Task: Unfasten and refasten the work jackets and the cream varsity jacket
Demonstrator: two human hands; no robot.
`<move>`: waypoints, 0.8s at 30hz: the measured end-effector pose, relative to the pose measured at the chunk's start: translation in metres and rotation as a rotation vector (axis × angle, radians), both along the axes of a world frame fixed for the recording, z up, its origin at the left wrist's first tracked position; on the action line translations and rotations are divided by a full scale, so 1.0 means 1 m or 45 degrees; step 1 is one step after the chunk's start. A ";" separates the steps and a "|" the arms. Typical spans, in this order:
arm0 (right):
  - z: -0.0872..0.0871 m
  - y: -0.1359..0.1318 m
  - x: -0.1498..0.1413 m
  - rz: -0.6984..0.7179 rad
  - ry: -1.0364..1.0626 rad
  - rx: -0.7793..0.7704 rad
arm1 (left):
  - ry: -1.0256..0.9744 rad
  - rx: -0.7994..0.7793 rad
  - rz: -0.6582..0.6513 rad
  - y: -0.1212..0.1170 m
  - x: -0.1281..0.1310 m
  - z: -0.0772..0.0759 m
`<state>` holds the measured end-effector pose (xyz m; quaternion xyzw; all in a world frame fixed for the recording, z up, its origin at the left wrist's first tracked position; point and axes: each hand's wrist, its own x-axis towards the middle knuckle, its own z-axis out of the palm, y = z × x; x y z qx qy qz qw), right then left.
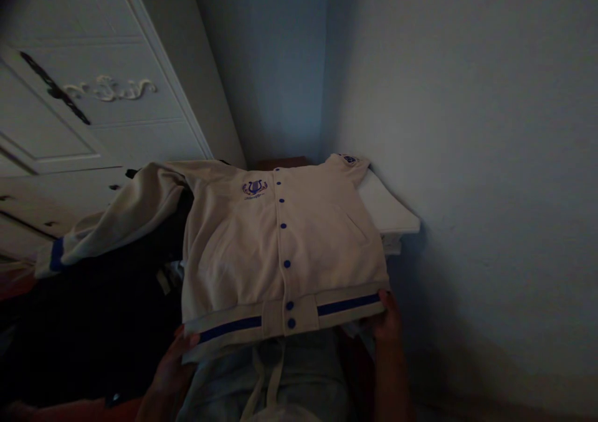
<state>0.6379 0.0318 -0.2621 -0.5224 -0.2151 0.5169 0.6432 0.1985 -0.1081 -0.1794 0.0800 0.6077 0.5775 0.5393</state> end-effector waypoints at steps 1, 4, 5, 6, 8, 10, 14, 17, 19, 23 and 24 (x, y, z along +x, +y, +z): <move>0.003 0.000 0.001 -0.026 0.007 0.014 | -0.045 -0.002 0.000 -0.001 0.000 -0.002; 0.006 -0.002 -0.001 -0.081 0.013 0.056 | -0.188 -0.006 0.009 0.002 0.005 -0.009; 0.006 -0.003 -0.003 -0.090 0.008 0.051 | -0.218 -0.005 0.011 0.004 0.008 -0.011; 0.006 -0.004 -0.005 -0.090 0.003 0.037 | -0.231 0.009 0.021 0.005 0.011 -0.012; 0.008 -0.004 -0.007 -0.054 -0.002 -0.001 | -0.224 0.056 0.046 0.009 0.016 -0.012; 0.016 -0.004 -0.007 0.025 0.009 -0.033 | -0.191 0.109 0.066 0.011 0.020 -0.011; 0.046 -0.005 0.003 0.328 0.005 -0.183 | -0.142 0.147 0.056 0.010 0.020 -0.011; 0.069 -0.009 0.012 0.494 -0.039 -0.275 | -0.095 0.163 0.002 0.007 0.017 -0.010; 0.079 -0.009 0.017 0.558 -0.073 -0.263 | -0.072 0.158 -0.016 0.007 0.015 -0.009; 0.090 0.004 0.021 0.662 -0.320 -0.295 | 0.007 0.054 -0.043 0.009 0.009 -0.004; 0.095 0.009 0.021 0.634 -0.421 -0.302 | 0.057 0.024 -0.059 0.010 0.007 -0.003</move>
